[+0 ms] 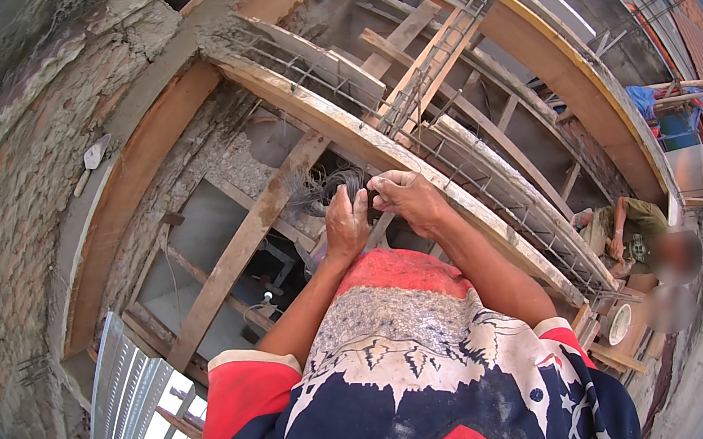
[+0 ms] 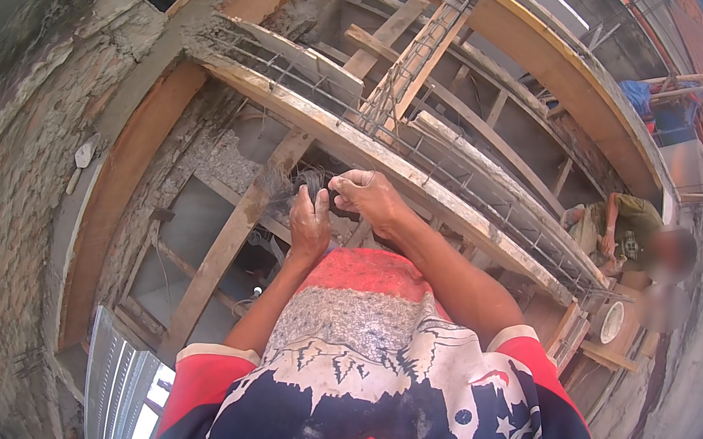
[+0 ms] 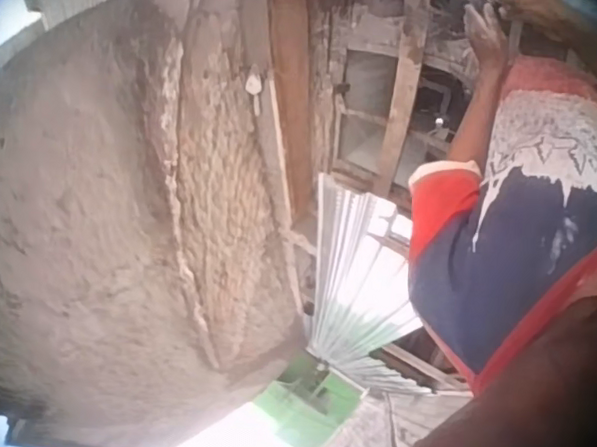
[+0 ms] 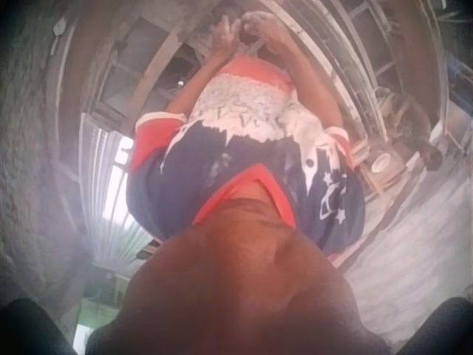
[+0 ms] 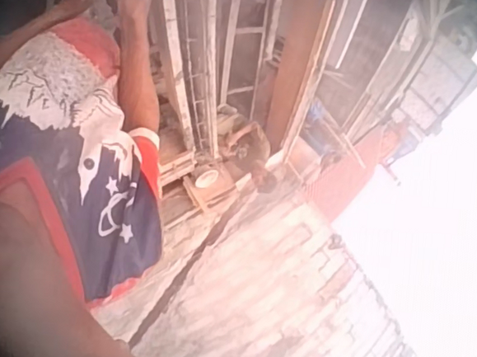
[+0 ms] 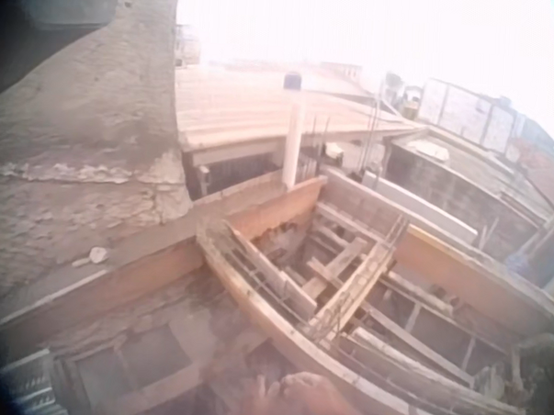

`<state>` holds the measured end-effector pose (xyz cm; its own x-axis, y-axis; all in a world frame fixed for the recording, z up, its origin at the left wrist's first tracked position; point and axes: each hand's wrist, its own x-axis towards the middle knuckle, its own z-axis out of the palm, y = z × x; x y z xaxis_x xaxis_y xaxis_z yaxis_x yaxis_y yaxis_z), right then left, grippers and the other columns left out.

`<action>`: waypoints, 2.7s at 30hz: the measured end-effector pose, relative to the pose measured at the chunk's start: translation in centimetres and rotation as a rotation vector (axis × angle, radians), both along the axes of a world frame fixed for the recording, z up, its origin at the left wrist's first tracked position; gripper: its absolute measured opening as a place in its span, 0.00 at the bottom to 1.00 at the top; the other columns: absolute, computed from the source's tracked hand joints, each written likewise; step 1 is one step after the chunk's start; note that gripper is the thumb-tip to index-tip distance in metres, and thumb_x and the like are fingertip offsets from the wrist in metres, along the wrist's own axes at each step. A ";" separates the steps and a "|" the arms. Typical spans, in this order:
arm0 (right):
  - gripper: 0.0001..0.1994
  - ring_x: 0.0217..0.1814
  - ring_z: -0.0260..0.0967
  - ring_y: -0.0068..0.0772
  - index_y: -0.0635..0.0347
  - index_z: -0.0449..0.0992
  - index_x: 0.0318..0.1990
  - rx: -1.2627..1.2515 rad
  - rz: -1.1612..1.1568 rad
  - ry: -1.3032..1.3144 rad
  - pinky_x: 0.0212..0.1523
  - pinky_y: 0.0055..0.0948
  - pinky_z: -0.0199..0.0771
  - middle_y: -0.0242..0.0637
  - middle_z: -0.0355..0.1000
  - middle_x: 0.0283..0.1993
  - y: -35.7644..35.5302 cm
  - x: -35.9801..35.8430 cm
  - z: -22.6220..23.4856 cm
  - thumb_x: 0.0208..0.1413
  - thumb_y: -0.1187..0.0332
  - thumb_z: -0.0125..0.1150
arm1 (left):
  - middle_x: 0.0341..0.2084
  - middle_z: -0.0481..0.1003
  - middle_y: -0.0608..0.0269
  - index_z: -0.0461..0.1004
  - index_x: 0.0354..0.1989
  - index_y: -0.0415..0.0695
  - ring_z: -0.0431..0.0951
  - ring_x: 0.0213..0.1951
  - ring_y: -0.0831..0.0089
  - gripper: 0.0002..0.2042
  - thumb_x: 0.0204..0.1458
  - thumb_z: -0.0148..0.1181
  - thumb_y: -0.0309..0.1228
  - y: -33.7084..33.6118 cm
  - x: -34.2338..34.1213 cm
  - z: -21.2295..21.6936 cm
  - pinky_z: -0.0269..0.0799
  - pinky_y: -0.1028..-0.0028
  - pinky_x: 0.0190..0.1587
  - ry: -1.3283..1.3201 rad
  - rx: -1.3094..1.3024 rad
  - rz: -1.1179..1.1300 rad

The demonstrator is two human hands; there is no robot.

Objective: The person assembles a wooden structure by positioning planks and securing them with nails. They use a hammer to drive nails into the wood and adjust the alignment of the pieces. Another worker is visible nearby, also working on the structure.

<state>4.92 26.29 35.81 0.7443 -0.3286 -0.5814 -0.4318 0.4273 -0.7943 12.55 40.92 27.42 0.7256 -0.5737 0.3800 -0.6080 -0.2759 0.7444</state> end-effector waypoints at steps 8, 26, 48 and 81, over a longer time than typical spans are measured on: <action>0.14 0.31 0.65 0.21 0.51 0.69 0.32 0.326 -0.243 -0.151 0.54 0.32 0.73 0.25 0.66 0.28 0.5 -0.1 2.1 0.73 0.59 0.51 | 0.28 0.74 0.42 0.70 0.39 0.34 0.75 0.34 0.42 0.12 0.63 0.59 0.33 1.2 1.3 -3.5 0.69 0.52 0.39 -0.128 0.116 -0.113; 0.23 0.23 0.49 0.15 0.58 0.74 0.34 -0.574 -0.307 0.499 0.24 0.23 0.49 0.20 0.53 0.23 -7.8 -26.3 16.6 0.75 0.50 0.47 | 0.26 0.76 0.38 0.69 0.39 0.40 0.77 0.32 0.36 0.14 0.68 0.54 0.40 8.9 24.5 0.0 0.69 0.43 0.34 -0.203 0.579 0.275; 0.23 0.21 0.45 0.10 0.61 0.77 0.53 -0.600 -0.834 0.829 0.21 0.19 0.43 0.16 0.51 0.24 3.1 -34.5 20.1 0.74 0.49 0.48 | 0.40 0.78 0.57 0.74 0.44 0.44 0.73 0.51 0.60 0.12 0.57 0.63 0.38 -23.0 18.8 -17.7 0.65 0.58 0.54 -0.600 0.609 -0.519; 0.08 0.41 0.73 0.67 0.61 0.72 0.51 -0.663 0.688 -0.383 0.43 0.48 0.72 0.60 0.74 0.37 4.8 0.0 2.8 0.69 0.71 0.50 | 0.23 0.59 0.77 0.68 0.53 0.42 0.54 0.21 0.87 0.15 0.75 0.42 0.42 -2.4 15.1 16.0 0.51 0.81 0.21 0.860 -0.905 0.238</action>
